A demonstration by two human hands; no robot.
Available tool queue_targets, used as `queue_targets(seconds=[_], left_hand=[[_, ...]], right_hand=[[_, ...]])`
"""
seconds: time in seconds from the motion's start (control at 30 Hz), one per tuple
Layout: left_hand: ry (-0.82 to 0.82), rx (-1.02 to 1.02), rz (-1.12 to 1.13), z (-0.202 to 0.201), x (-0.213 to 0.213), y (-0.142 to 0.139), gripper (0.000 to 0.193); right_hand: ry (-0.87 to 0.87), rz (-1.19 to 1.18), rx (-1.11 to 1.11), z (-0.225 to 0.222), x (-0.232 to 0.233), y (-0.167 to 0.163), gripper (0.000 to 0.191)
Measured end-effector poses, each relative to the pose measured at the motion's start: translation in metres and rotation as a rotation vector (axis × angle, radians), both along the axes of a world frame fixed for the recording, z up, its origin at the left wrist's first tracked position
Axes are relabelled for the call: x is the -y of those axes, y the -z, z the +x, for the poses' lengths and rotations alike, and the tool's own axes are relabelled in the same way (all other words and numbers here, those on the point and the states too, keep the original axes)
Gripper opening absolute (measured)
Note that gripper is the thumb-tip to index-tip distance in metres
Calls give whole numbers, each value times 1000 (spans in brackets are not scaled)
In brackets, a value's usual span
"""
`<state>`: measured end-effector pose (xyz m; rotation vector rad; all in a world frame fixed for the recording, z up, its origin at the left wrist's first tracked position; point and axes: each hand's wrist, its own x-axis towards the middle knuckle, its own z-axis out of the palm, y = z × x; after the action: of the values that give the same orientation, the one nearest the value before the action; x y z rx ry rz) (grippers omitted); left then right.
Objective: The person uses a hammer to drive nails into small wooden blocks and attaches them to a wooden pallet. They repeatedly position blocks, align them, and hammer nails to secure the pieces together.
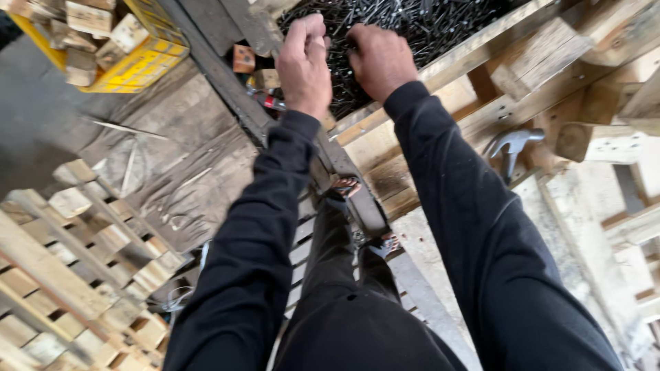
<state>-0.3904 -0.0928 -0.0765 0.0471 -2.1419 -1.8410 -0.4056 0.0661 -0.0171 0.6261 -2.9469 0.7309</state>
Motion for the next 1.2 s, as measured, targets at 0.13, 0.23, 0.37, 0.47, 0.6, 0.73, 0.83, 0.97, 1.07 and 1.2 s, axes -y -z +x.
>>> queue_targets(seconds=[0.13,0.23,0.37,0.47,0.6,0.73,0.83,0.97,1.07,1.2], left_hand=[[48,-23,-225,-32,6,11,12],[111,145,69,-38,2,13,17],[178,201,156,-40,-1,6,33],[273,90,-22,-48,-6,1,46],[467,224,-97,-45,-33,5,53],[359,580,531,-45,-35,14,47],[320,650,922,-49,-9,14,29],[512,432,1673,-45,35,5,22],[546,381,1951,-30,43,-10,24],[296,484,1702,-10,21,-30,29]], right_hand=[[-74,159,-13,2,9,2,28],[-93,144,12,0,9,6,18],[-10,-163,123,-6,-7,11,10],[-53,-533,302,-9,-20,12,8],[-81,-599,304,-8,-26,11,7],[200,-745,504,-6,-31,12,10],[239,-722,309,-5,-31,16,23],[-65,-287,20,-2,-20,21,8],[-180,48,-9,2,-8,22,30],[-220,169,-38,3,-3,24,29]])
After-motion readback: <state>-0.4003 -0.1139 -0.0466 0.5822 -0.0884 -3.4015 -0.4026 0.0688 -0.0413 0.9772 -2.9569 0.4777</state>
